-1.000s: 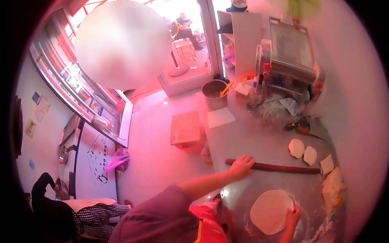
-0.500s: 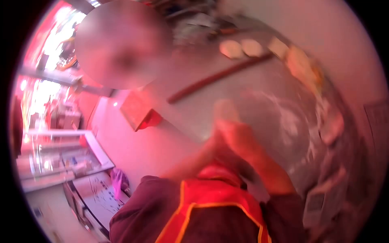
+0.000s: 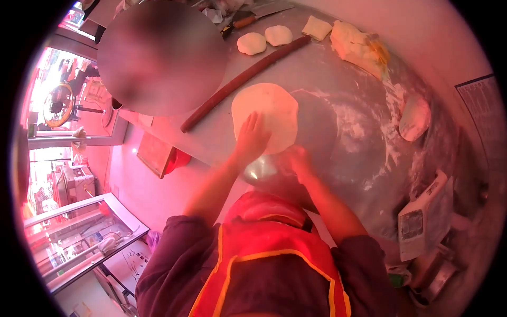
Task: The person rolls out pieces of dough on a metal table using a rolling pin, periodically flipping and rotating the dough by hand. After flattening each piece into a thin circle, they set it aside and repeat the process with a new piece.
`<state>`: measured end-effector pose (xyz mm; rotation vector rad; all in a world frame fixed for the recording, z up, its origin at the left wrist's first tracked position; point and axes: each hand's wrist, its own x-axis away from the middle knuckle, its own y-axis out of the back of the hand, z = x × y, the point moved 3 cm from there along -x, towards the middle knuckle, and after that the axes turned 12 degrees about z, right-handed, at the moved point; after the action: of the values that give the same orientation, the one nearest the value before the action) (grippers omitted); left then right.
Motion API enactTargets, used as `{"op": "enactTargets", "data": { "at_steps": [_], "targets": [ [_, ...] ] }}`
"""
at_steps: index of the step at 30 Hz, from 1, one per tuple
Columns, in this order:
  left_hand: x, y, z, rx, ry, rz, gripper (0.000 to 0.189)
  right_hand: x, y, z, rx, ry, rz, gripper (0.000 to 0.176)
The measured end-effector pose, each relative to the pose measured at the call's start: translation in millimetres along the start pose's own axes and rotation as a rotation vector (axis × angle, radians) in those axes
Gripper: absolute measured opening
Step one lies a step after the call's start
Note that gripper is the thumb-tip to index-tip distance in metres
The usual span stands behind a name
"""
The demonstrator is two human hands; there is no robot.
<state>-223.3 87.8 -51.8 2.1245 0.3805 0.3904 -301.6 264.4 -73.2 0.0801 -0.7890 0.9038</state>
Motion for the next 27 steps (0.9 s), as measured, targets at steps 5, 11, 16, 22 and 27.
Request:
{"op": "enactTargets", "data": {
  "at_steps": [5, 11, 16, 22, 27],
  "targets": [
    [34.8, 10.4, 20.1, -0.158, 0.024, -0.021, 0.066, 1.0, 1.5, 74.5, 0.979, 0.534, -0.191, 0.037],
    [20.6, 52.9, 68.2, -0.214, 0.058, -0.287, 0.069, -89.3, -41.4, 92.1, 1.568, 0.897, -0.147, 0.07],
    [10.0, 111.0, 126.1, -0.158, 0.313, -0.295, 0.048, -89.7, -43.6, 82.4, 1.679, 0.782, -0.207, 0.073],
    [22.8, 122.7, 115.8, -0.159, 0.32, -0.108, 0.025, -76.1, -38.7, 64.8, 1.641, 0.72, -0.305, 0.074],
    [131.7, 89.2, 87.2, 0.079, 0.326, -0.093, 0.024, -47.0, -26.1, 80.5, 1.162, 0.802, -0.221, 0.068]
  ]
}}
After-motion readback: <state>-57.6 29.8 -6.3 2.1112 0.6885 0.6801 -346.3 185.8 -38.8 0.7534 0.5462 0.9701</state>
